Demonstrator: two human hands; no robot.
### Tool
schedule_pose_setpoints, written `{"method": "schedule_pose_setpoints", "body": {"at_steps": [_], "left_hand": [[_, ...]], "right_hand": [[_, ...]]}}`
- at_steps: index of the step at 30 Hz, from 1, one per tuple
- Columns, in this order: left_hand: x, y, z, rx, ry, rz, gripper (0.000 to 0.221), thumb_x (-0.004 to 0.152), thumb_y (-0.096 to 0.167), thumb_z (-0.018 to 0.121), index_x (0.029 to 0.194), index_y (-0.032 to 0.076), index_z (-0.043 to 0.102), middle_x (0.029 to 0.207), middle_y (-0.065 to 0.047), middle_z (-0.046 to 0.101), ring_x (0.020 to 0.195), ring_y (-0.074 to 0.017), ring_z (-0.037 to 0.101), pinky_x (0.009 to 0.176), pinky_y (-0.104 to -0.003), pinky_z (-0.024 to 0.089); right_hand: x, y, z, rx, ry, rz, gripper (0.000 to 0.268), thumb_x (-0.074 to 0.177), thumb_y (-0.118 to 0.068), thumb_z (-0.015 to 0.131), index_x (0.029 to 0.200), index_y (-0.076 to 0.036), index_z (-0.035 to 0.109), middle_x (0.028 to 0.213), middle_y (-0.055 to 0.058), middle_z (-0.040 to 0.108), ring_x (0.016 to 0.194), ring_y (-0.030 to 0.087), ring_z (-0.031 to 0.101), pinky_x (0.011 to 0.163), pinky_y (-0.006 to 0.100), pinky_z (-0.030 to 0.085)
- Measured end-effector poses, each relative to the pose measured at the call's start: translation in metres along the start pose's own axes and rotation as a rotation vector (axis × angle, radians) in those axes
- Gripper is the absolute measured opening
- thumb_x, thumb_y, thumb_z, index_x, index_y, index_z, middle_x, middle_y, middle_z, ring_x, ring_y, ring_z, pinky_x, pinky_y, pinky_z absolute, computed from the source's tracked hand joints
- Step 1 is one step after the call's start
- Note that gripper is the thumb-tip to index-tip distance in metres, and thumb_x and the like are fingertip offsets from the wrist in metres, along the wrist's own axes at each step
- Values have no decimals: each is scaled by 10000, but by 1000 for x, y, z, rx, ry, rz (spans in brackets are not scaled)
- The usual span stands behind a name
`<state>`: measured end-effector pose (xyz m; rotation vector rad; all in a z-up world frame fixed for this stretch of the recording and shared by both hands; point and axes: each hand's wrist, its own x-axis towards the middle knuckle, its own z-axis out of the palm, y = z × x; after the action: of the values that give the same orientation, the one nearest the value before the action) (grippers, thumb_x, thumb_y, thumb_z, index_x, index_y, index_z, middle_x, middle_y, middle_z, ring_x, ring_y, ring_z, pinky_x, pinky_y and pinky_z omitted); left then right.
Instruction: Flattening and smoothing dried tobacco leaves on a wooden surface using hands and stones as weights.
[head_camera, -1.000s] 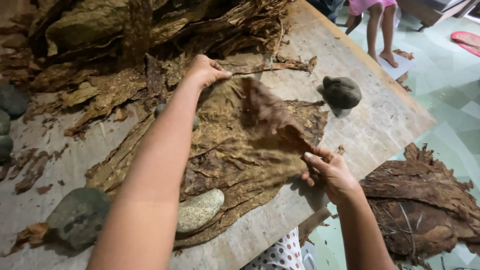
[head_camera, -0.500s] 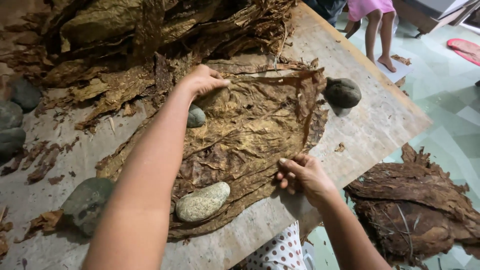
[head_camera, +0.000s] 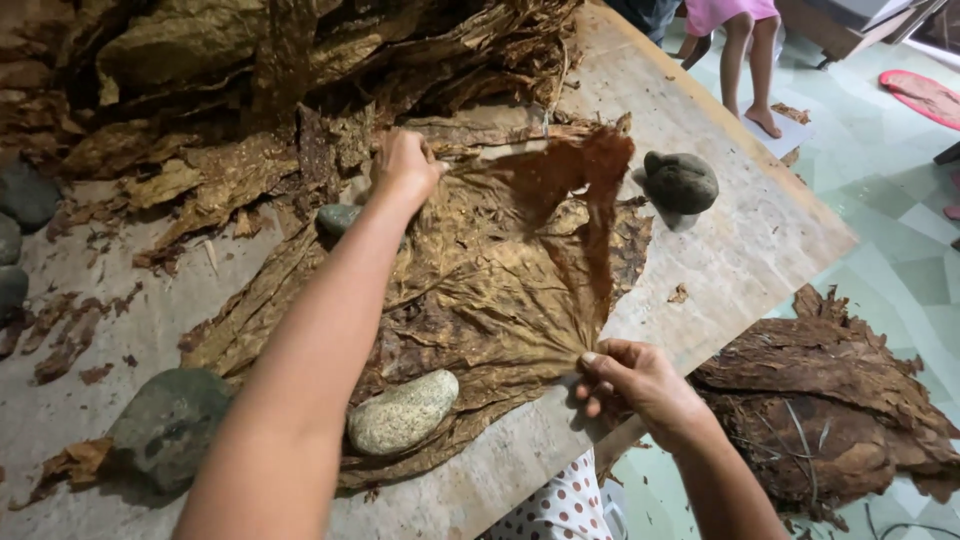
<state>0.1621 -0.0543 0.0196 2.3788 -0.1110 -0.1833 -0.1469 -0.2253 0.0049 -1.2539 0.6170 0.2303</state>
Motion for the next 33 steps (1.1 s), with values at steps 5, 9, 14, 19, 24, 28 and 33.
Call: {"method": "schedule_pose_setpoints", "body": {"at_steps": [5,9,14,19,24,28,33], "left_hand": [[-40,0,25,364,256,541,364,902,262,677,1179,43,589,1124,-185,568,1066,-338,574,827,-452,524],[-86,-3,46,485,126,810,459,848,422,661,1117,51,627,1088,-168,604,1056,-338,592,927,-493,436],[-98,1,36,655,-248,582,1035,692,852,490,1549,312,277,1619,-222,182,1473,-511,106,1094,-750,98],[-103,8,28,663,-270,558,1045,680,844,530,1552,332,264,1630,-206,149,1478,-501,84,1087,-760,119],[-102,8,28,634,-276,552,1027,694,825,535,1552,337,251,1632,-198,142,1483,-489,73,1097,-755,107],[-98,6,30,659,-291,545,1059,679,870,487,1562,364,195,1639,-186,106,1488,-480,30,1101,-747,92],[-94,5,34,645,-292,535,1061,680,868,491,1563,363,190,1642,-181,86,1491,-468,4,1103,-749,66]], "right_hand": [[0,-20,1,-1012,641,-605,291,977,-395,571,1199,-237,673,929,127,745,854,345,718,753,451,532],[77,-45,19,-922,409,-1205,243,1007,-166,537,1193,-85,671,1071,156,703,1029,340,673,865,405,524],[146,-87,26,-1627,224,-624,656,1005,-514,265,1548,-146,260,1603,141,277,1499,308,210,1204,533,95],[180,-93,3,-1510,243,-664,627,1000,-519,282,1516,-165,332,1531,129,358,1427,342,310,1138,600,190],[233,-89,-33,-998,381,-1013,201,933,-271,589,1073,-239,729,1026,79,628,1063,365,595,896,487,480],[254,-101,-54,-1107,433,-950,205,943,-339,594,1123,-313,689,1140,20,558,1149,317,539,972,457,440],[275,-100,-68,-1171,462,-833,266,971,-359,577,1233,-367,620,1339,46,496,1301,349,451,1082,468,362]]}}
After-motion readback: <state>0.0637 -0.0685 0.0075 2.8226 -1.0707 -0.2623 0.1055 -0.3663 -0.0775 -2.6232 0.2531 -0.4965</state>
